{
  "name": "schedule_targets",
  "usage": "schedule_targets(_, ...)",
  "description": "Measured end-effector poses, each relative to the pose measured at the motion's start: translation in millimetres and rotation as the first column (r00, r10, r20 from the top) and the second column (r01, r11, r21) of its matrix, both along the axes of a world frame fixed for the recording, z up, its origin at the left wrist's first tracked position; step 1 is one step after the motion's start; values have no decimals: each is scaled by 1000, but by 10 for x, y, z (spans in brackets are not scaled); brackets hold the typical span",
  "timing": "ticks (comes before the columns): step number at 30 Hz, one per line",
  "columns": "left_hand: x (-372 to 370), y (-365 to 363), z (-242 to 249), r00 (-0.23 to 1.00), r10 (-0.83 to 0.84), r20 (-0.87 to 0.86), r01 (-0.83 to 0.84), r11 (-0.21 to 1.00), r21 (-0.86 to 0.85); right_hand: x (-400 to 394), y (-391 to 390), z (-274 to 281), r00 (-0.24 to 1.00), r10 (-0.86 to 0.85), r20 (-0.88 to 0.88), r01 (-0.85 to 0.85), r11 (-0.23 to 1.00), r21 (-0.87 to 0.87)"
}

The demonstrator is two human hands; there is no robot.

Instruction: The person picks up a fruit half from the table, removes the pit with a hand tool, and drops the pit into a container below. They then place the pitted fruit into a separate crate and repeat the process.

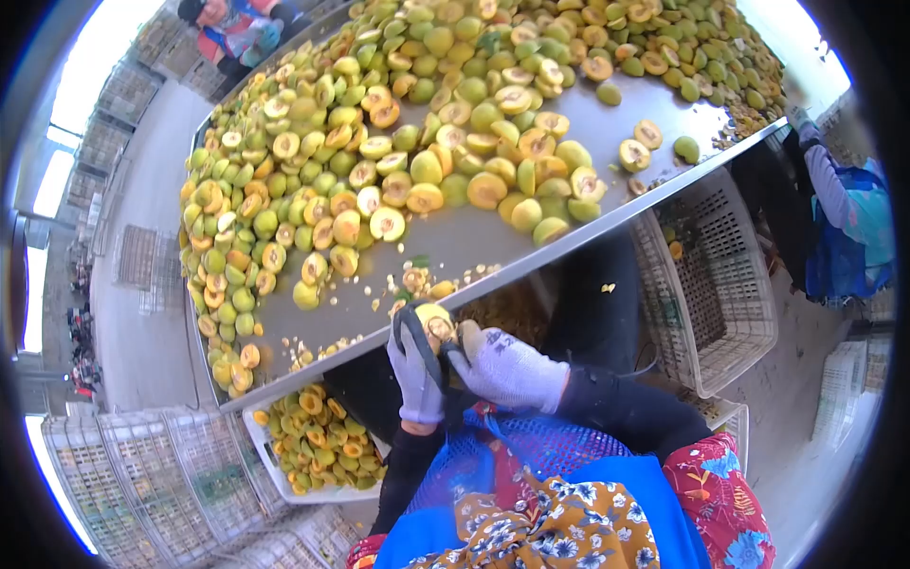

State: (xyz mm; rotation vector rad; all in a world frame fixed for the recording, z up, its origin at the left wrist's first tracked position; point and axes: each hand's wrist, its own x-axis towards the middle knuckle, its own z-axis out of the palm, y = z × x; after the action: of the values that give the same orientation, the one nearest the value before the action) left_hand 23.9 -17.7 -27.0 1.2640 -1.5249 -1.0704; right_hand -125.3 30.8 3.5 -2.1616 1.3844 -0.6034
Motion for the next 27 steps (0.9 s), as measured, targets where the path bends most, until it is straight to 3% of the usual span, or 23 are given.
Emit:
schedule_targets(1, -60, 2, 73, 996, 65, -69, -57, 992, 109, -35, -10, -16, 999, 49, -22, -52, 993, -111)
schedule_targets(2, -110, 32, 160, 992, 115, -45, -110, 989, 94, -28, -5, -52, 982, -76, 172, 70, 997, 40)
schedule_targets(3, -106, 56, 140, 994, 111, 9, -111, 990, 84, -19, -56, -1, 841, -346, 416, 88, 846, 526)
schedule_targets(4, -101, 58, 118, 985, 114, 132, -102, 990, -97, -56, -69, 76, 693, -449, 564, -76, 733, 676)
schedule_targets(5, -144, 70, 118, 979, 152, 135, -127, 976, -175, -170, -82, 218, 594, -482, 644, -302, 608, 734)
schedule_targets(7, -153, 70, 333, 978, 41, 205, -32, 998, -47, -165, -48, 265, 548, -530, 647, -335, 570, 750)
schedule_targets(9, -164, 51, 391, 975, -2, 221, -9, 999, 47, -103, -46, 103, 635, -459, 621, -222, 662, 716)
schedule_targets(10, -138, 51, 398, 972, -19, 235, -5, 995, 98, -142, -41, 148, 696, -502, 513, -225, 526, 820)
schedule_targets(12, -102, 75, 315, 970, -24, 242, 40, 997, -62, -160, 17, 74, 586, -351, 730, -309, 737, 602)
schedule_targets(13, -80, 76, 234, 969, -28, 245, 65, 988, -142, -174, 23, 83, 544, -355, 760, -345, 730, 589)
schedule_targets(14, -49, 95, 97, 978, 44, 206, 32, 935, -353, -186, 29, 89, 501, -361, 787, -382, 723, 575)
schedule_targets(15, -60, 100, 159, 979, -3, 202, 62, 956, -287, -198, 34, 93, 456, -367, 811, -418, 715, 560)
schedule_targets(17, -54, 90, 349, 977, -93, 190, 124, 980, -158, -178, 10, -38, 648, -43, 761, -286, 912, 294)
schedule_targets(18, -25, 48, 227, 976, -106, 189, 106, 994, 13, -164, 8, 15, 652, -167, 740, -286, 849, 444)
schedule_targets(20, 53, 43, 70, 937, -96, 335, 120, 991, -53, -140, 21, 141, 661, -399, 636, -283, 652, 703)
schedule_targets(23, -9, 95, 231, 906, -98, 413, 158, 981, -113, -185, 61, -1, 656, -217, 723, -305, 800, 517)
schedule_targets(25, -99, 151, 461, 876, -82, 475, 202, 957, -207, -193, 73, 91, 405, -417, 814, -459, 677, 575)
schedule_targets(27, -121, 134, 445, 905, -89, 417, 181, 966, -186, -190, 97, 182, 313, -484, 817, -506, 643, 574)
